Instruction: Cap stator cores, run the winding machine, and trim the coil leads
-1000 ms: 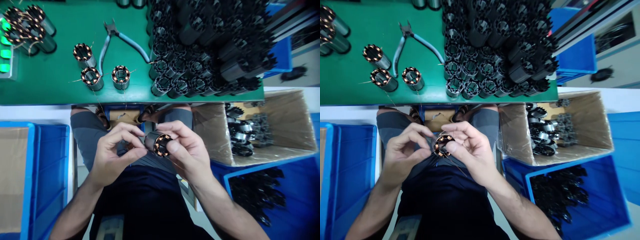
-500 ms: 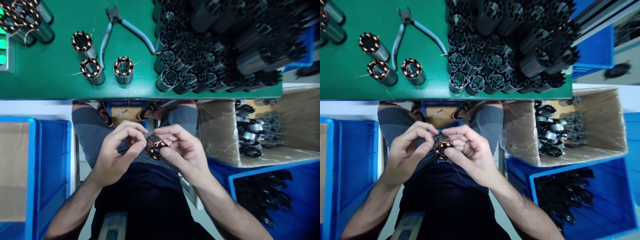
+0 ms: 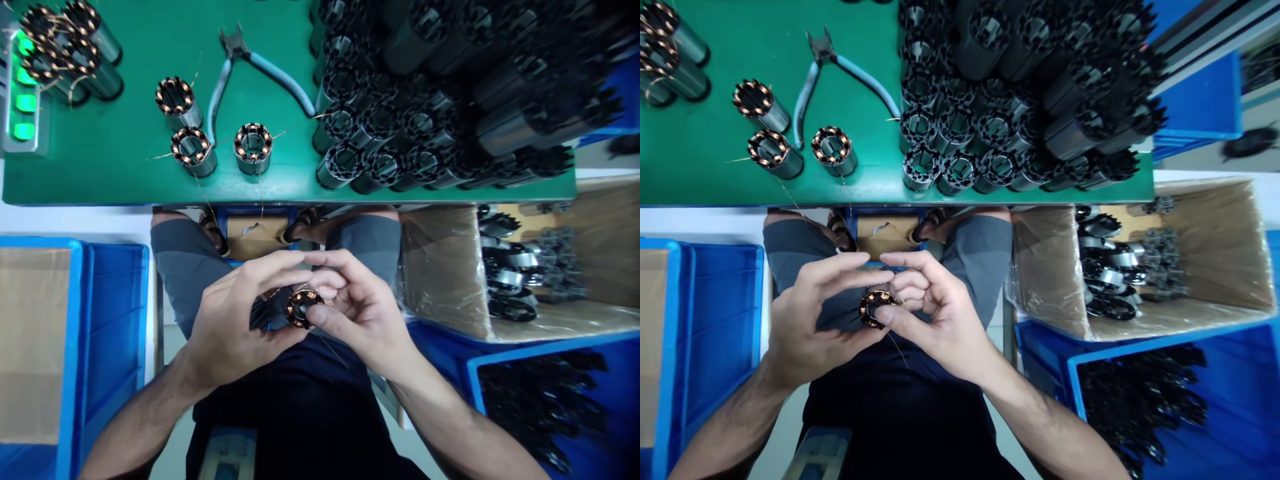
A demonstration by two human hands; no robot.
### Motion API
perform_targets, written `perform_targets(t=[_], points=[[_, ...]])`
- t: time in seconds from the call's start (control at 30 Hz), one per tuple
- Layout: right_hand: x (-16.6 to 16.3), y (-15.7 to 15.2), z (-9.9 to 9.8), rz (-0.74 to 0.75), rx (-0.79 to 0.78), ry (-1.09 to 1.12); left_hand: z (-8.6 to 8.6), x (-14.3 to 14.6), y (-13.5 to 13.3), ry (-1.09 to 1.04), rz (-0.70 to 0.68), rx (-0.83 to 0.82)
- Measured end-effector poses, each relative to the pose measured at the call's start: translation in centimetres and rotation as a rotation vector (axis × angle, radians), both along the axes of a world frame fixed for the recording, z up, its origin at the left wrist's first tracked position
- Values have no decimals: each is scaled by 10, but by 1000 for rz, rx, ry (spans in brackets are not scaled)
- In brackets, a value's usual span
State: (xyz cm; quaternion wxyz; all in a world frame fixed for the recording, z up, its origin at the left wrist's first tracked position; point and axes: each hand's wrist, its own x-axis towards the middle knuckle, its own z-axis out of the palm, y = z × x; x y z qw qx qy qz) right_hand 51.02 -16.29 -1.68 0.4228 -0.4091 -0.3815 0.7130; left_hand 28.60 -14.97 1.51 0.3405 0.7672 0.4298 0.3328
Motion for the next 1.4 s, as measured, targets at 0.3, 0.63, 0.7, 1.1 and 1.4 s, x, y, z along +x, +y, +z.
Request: perform_targets(t=[0.3,0.63,0.7,1.1,1.4], points=[[11,2,2,-97,286,-241,-8,4,-6,-15,52,3],[12,-5,-4,-540,351,-335,4,17,-4,-31,275,196],[10,-8,-3,-435,464,-396,4,17,-3,-33,291,209],[5,-4,4,-330,573,-398,-4,21,-5,56,206,184],[-35,-22,-6,-330,44,51,-24,21,-6,256,231,487]])
